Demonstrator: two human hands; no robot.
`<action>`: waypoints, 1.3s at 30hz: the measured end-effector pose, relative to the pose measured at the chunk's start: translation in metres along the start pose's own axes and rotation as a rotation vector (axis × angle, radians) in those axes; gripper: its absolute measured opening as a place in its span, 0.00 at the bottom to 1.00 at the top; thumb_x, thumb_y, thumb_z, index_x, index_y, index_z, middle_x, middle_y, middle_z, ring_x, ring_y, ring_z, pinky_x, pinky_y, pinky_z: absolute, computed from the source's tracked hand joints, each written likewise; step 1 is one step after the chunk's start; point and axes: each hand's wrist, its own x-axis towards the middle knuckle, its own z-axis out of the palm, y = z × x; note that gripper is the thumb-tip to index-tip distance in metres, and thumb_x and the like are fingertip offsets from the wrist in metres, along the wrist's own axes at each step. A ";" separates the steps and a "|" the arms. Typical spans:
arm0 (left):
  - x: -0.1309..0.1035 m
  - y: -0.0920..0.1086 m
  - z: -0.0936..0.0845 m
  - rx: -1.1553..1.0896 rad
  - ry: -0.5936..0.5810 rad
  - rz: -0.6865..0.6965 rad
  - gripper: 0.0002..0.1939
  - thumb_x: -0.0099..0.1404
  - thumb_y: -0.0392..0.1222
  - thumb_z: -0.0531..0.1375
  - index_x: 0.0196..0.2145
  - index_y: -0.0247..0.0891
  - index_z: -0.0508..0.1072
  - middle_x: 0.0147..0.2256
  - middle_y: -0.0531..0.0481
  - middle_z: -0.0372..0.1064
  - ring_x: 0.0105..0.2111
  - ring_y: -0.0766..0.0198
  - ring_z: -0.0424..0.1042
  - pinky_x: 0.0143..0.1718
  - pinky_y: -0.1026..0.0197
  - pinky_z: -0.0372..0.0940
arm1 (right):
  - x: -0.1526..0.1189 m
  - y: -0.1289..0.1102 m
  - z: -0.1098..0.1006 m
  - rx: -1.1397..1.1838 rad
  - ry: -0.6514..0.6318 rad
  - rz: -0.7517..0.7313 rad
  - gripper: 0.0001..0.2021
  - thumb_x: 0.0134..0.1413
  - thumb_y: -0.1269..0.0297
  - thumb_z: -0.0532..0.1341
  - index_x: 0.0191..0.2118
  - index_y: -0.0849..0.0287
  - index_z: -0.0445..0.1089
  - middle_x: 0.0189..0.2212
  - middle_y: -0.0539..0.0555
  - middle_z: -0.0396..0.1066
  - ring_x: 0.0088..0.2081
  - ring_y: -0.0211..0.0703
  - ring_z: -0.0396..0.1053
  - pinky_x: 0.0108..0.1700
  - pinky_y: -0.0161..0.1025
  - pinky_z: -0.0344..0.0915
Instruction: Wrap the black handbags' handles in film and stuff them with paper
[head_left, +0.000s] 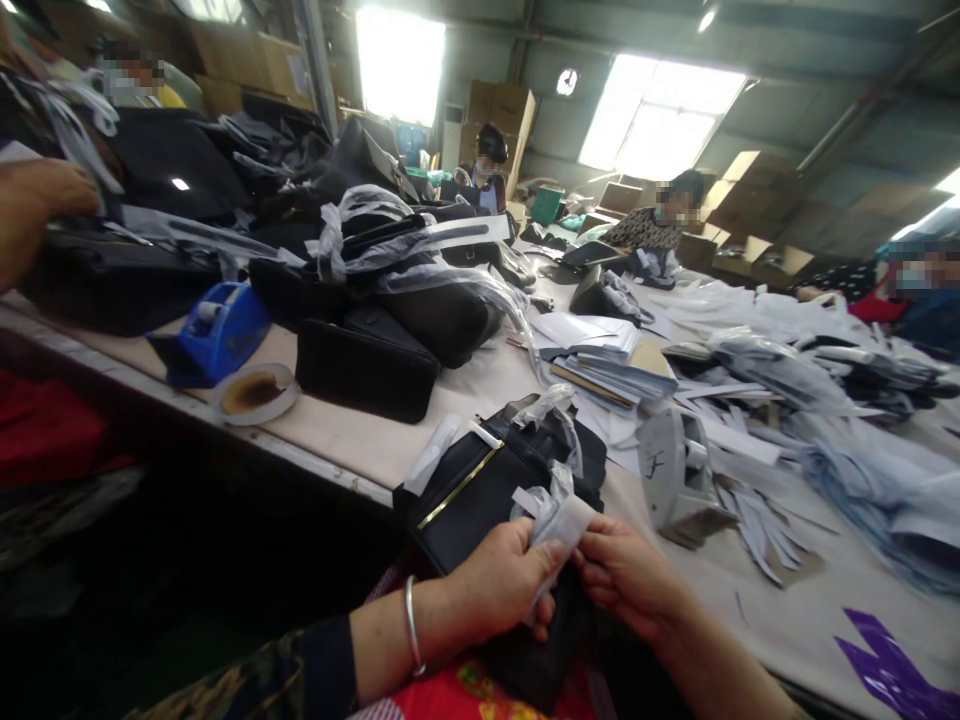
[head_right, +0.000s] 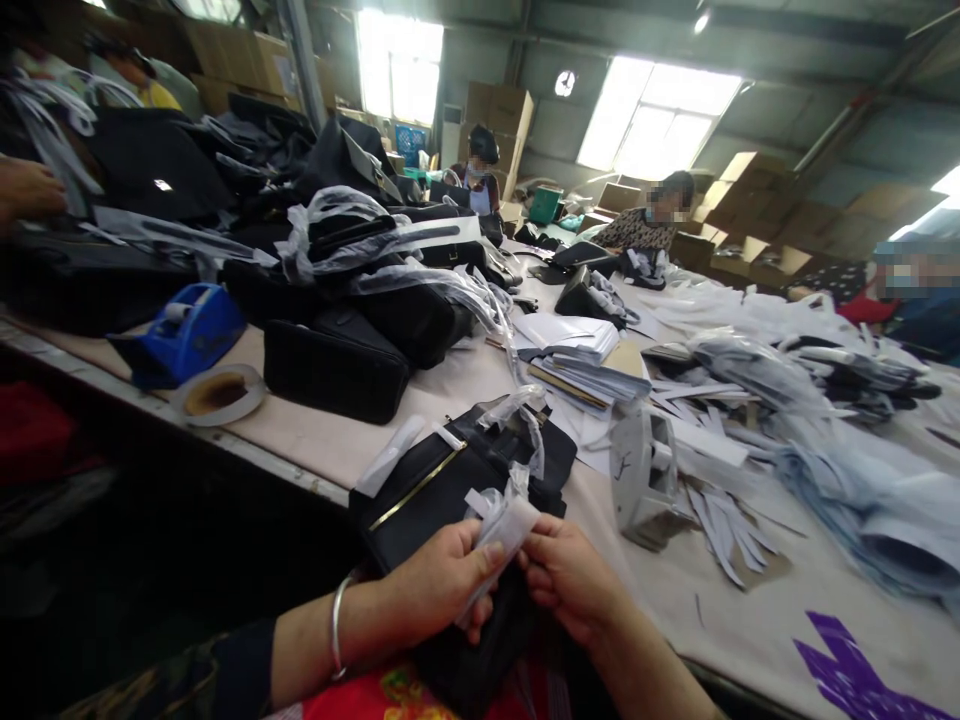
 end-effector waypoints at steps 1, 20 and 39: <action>0.000 0.000 0.000 0.002 0.004 0.000 0.28 0.61 0.68 0.60 0.39 0.38 0.64 0.17 0.59 0.62 0.13 0.69 0.61 0.14 0.68 0.60 | 0.000 0.001 0.000 0.005 -0.009 -0.001 0.18 0.39 0.58 0.74 0.30 0.60 0.67 0.18 0.41 0.59 0.15 0.22 0.42 0.16 0.25 0.36; -0.004 0.002 0.003 -0.048 0.066 0.031 0.25 0.60 0.61 0.65 0.42 0.37 0.67 0.19 0.57 0.65 0.15 0.68 0.64 0.15 0.67 0.63 | 0.009 -0.017 -0.012 -0.551 -0.119 0.000 0.17 0.44 0.51 0.69 0.23 0.60 0.67 0.13 0.42 0.55 0.15 0.27 0.45 0.18 0.33 0.38; -0.001 0.006 0.004 -0.129 0.125 0.000 0.29 0.54 0.61 0.69 0.41 0.35 0.71 0.20 0.56 0.67 0.15 0.69 0.66 0.15 0.67 0.62 | -0.019 -0.032 -0.029 -1.217 0.080 -0.699 0.10 0.60 0.60 0.60 0.41 0.59 0.74 0.35 0.55 0.73 0.35 0.46 0.68 0.38 0.41 0.65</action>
